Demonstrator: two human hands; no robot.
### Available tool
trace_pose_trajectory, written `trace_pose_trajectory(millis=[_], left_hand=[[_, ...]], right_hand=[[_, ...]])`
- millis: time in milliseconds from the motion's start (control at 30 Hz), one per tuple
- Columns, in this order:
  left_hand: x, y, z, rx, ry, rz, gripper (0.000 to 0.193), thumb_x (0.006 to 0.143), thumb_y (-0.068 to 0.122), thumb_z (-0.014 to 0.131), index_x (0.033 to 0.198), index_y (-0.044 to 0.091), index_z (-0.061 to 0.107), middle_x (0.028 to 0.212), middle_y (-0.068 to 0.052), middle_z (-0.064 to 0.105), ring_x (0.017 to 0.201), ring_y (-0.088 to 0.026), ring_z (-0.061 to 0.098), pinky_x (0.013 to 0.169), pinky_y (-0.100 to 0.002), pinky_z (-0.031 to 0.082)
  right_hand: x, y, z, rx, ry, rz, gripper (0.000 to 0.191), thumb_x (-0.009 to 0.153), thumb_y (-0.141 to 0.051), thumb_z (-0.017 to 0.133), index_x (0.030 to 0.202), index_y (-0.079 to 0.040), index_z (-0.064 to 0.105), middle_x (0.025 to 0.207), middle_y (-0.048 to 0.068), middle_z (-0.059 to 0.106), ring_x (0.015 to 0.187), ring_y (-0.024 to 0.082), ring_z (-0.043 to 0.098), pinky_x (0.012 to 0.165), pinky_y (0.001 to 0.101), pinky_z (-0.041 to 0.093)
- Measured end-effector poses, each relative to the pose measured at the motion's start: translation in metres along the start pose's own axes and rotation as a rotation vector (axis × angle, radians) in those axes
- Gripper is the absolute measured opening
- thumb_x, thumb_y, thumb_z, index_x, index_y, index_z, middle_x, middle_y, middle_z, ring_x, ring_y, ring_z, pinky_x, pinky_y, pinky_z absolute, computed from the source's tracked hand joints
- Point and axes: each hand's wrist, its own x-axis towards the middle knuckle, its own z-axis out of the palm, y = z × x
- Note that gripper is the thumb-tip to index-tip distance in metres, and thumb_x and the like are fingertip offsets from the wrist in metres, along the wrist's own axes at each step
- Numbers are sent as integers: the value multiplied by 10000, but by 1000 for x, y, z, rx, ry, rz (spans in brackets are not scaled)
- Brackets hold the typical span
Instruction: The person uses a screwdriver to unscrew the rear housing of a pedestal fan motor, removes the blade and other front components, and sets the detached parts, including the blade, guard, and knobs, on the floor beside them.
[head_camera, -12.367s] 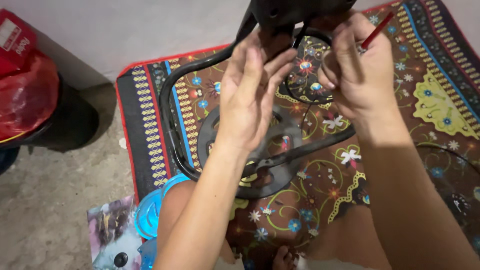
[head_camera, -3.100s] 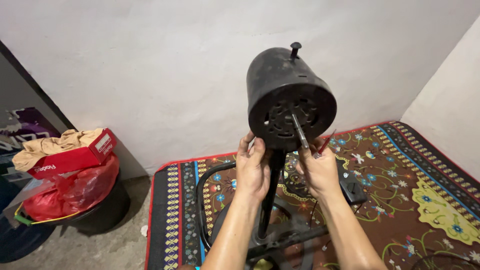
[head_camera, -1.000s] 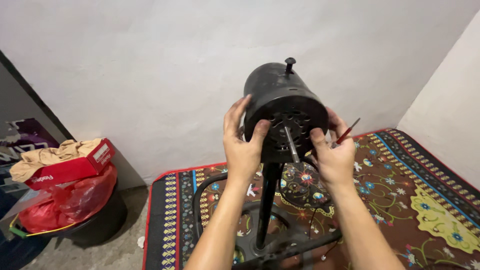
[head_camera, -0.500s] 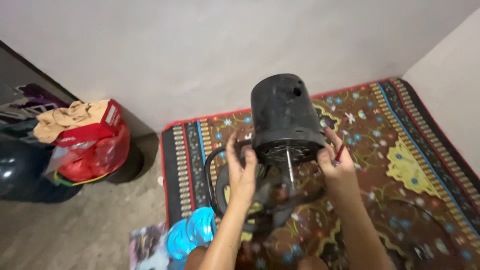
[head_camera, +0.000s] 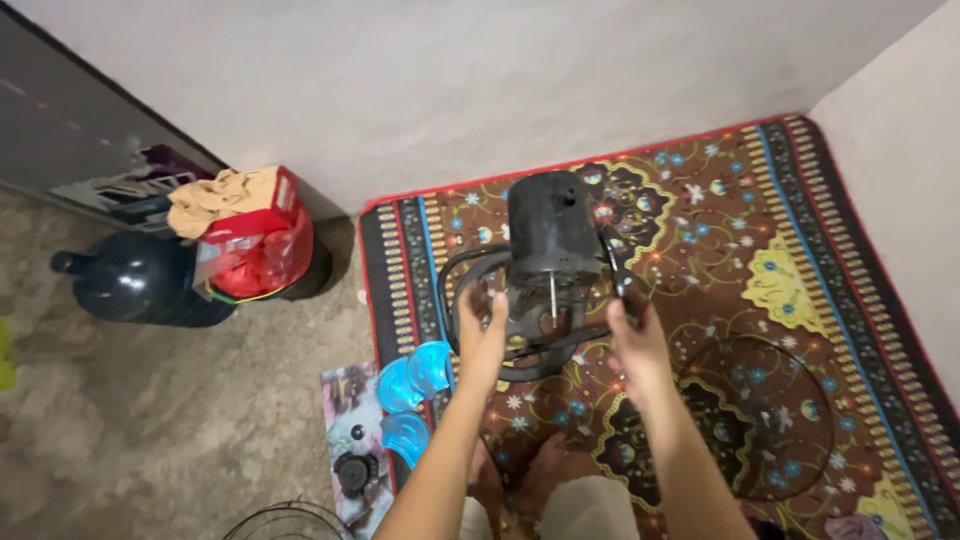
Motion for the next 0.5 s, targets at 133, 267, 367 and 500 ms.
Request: trace_pose_trajectory(millis=[133,267,367,500], left_hand=[[39,-13,16,-30,-26,24,563,749,346,472,1152,-5,297,1134,-136,400,1060,-197,377,886,-287,276],[65,-26,37,-175,-105,-117,560,744,366,445,1181,50,290,1141,-94,401,1056,-183,370,868,-273,278],[67,-31,55,-116,-118,-198,529,759,376,422,1183,77,316,1149,-69,397,1065,-174,355,860,-272,274],[64,-27,76,-222,-66,-256,498,752,359,412,1170,101,334,1169,-46,349,1071,-165,333,850,-291,286]], right_hand=[[50,1,2,46,-40,140,320,714,-369,482,947,-169,393,710,-46,434,379,37,243,322,173,196],[85,6,3,13,-155,202,359,731,-363,434,1055,-230,352,690,-69,415,394,36,251,355,170,219],[103,7,-3,38,-235,228,437,736,-342,431,1152,-284,312,620,-82,335,396,32,254,355,167,211],[117,6,-12,30,-272,200,467,752,-340,425,1195,-268,295,582,-71,330,399,27,249,351,166,211]])
